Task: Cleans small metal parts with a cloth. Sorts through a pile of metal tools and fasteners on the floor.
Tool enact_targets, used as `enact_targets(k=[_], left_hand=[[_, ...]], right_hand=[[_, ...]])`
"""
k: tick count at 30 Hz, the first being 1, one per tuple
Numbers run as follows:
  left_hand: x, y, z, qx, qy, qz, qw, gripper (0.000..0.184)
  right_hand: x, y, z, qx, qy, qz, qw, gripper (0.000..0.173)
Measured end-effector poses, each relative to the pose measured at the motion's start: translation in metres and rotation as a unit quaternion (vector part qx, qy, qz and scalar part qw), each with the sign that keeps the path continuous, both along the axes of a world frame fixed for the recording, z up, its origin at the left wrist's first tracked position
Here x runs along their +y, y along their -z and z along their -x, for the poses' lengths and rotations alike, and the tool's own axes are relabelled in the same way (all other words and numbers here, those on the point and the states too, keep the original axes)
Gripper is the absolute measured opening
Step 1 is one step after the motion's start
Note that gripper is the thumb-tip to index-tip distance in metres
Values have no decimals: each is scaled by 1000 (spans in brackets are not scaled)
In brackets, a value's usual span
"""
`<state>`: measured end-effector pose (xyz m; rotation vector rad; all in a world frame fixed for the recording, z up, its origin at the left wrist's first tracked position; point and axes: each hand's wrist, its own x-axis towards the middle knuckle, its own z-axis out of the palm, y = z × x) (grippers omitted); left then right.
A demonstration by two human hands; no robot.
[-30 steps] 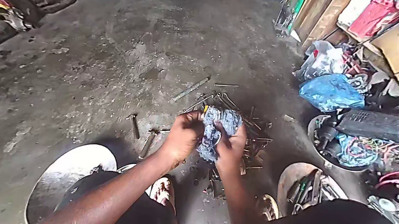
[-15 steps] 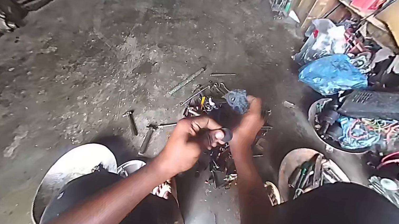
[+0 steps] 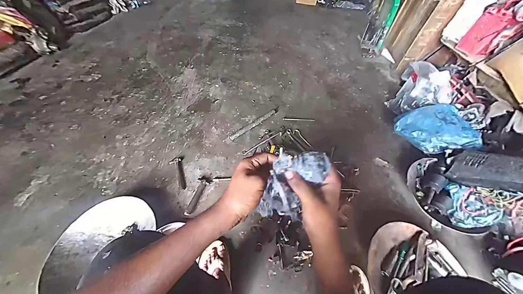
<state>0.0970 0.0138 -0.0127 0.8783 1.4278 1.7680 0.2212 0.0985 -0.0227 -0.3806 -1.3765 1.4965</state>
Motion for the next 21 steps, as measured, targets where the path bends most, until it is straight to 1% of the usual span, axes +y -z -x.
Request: enact_targets(k=[2, 4, 6, 7, 8, 10, 11, 12, 13, 15, 17, 18, 21], left_hand=[[0, -6, -6, -69, -26, 24, 997, 28], [-3, -13, -6, -181, -28, 53, 982, 39], [-5, -19, 0, -290, 5, 67, 955, 58], [-6, -20, 4, -318, 25, 67, 946, 64], [-7, -19, 6, -331, 39, 66, 941, 65], [-6, -20, 6, -332, 29, 63, 941, 50], [-5, -20, 7, -325, 17, 55, 944, 41], [-5, -19, 8, -321, 16, 42, 946, 36], [-4, -18, 9, -319, 22, 27, 947, 38], [-4, -17, 14, -311, 40, 0, 950, 52], [-6, -19, 17, -317, 47, -20, 947, 64], [-7, -20, 18, -319, 49, -29, 946, 66], [-10, -20, 16, -307, 48, -34, 950, 64]], right_hand=[[-9, 6, 8, -35, 40, -104, 993, 49], [-12, 9, 10, -82, 60, -184, 978, 50], [-13, 6, 8, -89, 37, -192, 977, 49], [-13, 4, 7, -66, 20, -163, 984, 48], [-14, 2, 5, -32, 2, -108, 994, 48], [-14, -4, 2, 40, -18, 44, 998, 46], [-13, -5, 2, 61, -17, 94, 994, 44], [-11, -4, 2, 69, -12, 119, 990, 41], [-10, -4, 2, 71, 1, 135, 988, 39], [-8, -8, 1, 67, 56, 167, 982, 43], [-3, -12, -2, 58, 95, 159, 981, 45], [-1, -14, -3, 56, 105, 130, 984, 43], [-8, -15, 0, 5, 92, -11, 996, 40]])
